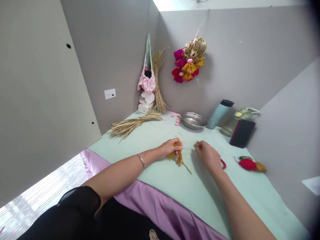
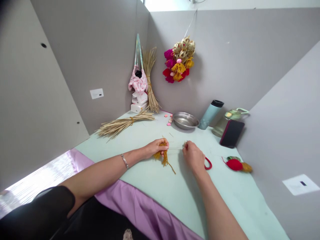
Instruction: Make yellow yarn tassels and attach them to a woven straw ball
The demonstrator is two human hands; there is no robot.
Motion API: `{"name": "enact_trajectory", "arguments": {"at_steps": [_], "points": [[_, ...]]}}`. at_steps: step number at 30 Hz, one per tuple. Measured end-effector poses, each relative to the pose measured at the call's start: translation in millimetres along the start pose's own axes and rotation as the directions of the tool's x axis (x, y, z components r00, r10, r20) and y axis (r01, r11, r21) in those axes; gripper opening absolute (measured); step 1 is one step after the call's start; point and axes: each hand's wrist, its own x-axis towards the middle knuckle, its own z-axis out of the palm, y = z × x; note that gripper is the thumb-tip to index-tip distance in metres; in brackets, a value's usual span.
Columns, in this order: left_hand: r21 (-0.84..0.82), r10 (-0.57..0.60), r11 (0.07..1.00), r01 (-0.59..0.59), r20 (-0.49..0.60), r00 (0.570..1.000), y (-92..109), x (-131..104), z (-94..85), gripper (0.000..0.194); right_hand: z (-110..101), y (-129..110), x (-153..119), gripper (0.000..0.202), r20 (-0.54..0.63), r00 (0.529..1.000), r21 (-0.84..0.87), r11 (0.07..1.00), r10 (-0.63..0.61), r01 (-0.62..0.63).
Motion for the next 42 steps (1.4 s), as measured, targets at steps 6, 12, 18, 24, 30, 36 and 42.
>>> {"name": "enact_trajectory", "arguments": {"at_steps": [6,12,18,24,30,36,42], "points": [[-0.019,-0.001,1.000,0.001,-0.021,1.000,-1.8,2.3,-1.6,0.018,3.4,7.7,13.0,0.022,0.021,0.999,0.313,0.948,0.046,-0.050],[-0.025,-0.026,0.999,0.025,-0.025,0.999,-1.1,2.0,-2.7,0.016,-11.2,24.7,22.7,0.028,-0.090,0.969,0.610,0.782,0.229,-0.128],[-0.024,-0.035,0.999,0.035,-0.019,0.999,-2.5,2.7,-3.7,0.018,-10.6,-0.3,5.8,0.032,0.194,0.981,0.717,0.684,-0.011,-0.135],[-0.007,-0.047,0.999,0.047,-0.003,0.999,-3.5,3.0,-4.9,0.024,-9.8,-25.1,-13.3,0.026,0.501,0.836,0.657,0.727,-0.224,-0.199],[0.008,-0.107,0.994,0.107,0.131,0.986,0.2,-2.0,-3.1,0.036,-16.5,-23.6,-10.6,0.033,0.454,0.858,0.712,0.677,-0.241,-0.187],[-0.008,-0.096,0.995,0.096,0.060,0.994,-3.9,1.4,-4.0,0.035,-15.2,-31.3,-14.5,0.032,0.357,0.905,0.708,0.698,-0.230,-0.102],[-0.041,-0.039,0.998,0.038,-0.021,0.999,-4.6,3.1,-4.3,0.034,-10.6,-34.5,-19.8,0.025,0.507,0.804,0.606,0.792,-0.312,-0.075]]}}
